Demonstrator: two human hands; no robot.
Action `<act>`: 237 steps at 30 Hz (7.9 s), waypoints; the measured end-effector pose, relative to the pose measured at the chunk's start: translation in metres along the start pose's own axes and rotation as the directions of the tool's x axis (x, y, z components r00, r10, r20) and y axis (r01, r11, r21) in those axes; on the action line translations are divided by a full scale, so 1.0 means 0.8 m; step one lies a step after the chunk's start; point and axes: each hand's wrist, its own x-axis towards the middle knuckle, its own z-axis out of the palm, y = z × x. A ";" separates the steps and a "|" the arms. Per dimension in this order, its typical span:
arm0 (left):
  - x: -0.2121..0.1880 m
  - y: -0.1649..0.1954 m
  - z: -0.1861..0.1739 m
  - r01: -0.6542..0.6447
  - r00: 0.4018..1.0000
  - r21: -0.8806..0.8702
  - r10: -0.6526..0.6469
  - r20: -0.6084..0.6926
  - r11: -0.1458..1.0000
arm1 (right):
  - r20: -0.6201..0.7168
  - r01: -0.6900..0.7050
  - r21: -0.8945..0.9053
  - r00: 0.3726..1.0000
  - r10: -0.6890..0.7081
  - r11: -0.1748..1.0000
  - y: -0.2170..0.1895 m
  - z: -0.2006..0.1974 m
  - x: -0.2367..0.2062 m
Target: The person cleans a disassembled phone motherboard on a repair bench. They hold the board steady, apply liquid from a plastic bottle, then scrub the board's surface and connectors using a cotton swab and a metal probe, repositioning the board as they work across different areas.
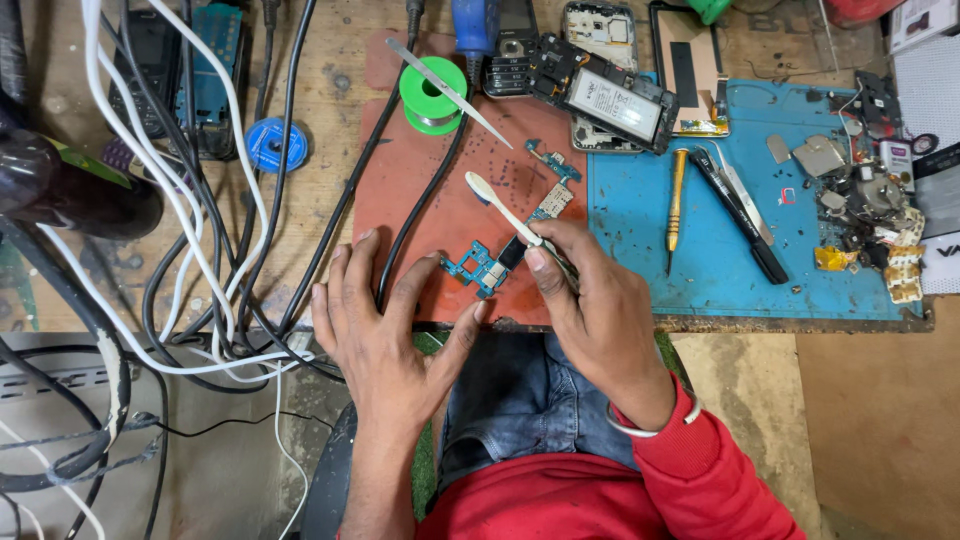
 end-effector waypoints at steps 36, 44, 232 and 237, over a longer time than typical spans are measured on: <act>0.002 0.000 0.004 0.012 1.000 -0.001 -0.012 0.013 1.000 | 0.096 0.101 -0.042 0.991 -0.096 0.994 -0.013 -0.019 -0.031; 0.002 0.000 0.003 0.002 1.000 -0.003 -0.002 0.002 1.000 | 0.066 0.109 -0.072 0.992 -0.105 0.991 -0.016 -0.015 -0.032; -0.005 -0.010 0.015 0.073 0.997 0.017 -0.073 0.009 0.997 | -0.177 0.232 0.032 0.959 -0.223 0.972 0.030 0.010 -0.027; -0.004 -0.010 0.014 0.067 0.998 0.012 -0.067 0.001 0.998 | -0.119 0.202 0.059 0.974 -0.194 0.978 0.035 0.008 -0.027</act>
